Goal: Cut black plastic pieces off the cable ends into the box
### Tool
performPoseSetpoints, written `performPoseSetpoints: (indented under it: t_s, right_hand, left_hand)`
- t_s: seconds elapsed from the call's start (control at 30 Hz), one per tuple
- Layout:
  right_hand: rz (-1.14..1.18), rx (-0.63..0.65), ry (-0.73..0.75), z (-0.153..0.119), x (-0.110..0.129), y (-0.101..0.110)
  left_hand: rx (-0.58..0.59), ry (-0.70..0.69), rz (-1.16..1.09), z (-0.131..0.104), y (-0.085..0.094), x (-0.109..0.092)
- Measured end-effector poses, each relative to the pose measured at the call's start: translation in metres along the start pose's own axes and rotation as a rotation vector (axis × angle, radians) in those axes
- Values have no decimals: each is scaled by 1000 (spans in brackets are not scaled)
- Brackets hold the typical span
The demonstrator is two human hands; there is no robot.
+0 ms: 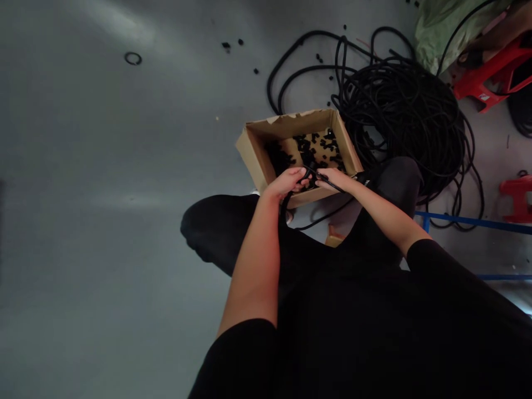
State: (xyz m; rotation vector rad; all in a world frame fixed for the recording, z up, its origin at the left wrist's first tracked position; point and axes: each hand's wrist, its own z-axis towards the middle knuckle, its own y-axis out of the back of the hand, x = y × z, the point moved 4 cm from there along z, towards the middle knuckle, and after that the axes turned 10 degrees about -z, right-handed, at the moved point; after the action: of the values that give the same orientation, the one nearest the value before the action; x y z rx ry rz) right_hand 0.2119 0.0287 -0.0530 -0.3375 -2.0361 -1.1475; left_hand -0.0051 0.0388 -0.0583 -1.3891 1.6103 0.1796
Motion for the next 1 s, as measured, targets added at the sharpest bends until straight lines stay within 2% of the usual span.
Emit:
performPoseSetpoints:
  t_s: [0.3, 0.47, 0.57, 0.67, 1.0]
  right_hand:
    - [-20, -33, -58, 1, -2, 0]
    - [68, -58, -89, -1, -4, -5]
    - [82, -1, -104, -2, -5, -11]
    - [49, 48, -92, -2, -5, -16]
    - [61, 40, -88, 7, -6, -22]
  left_hand:
    - [-61, -34, -87, 1, 3, -5]
    - [-224, -82, -84, 2, 1, -6]
    - [-286, -138, -92, 4, 0, -6]
    - [-298, -180, -55, 7, 0, -4]
    - [-280, -215, 0, 12, 1, 4]
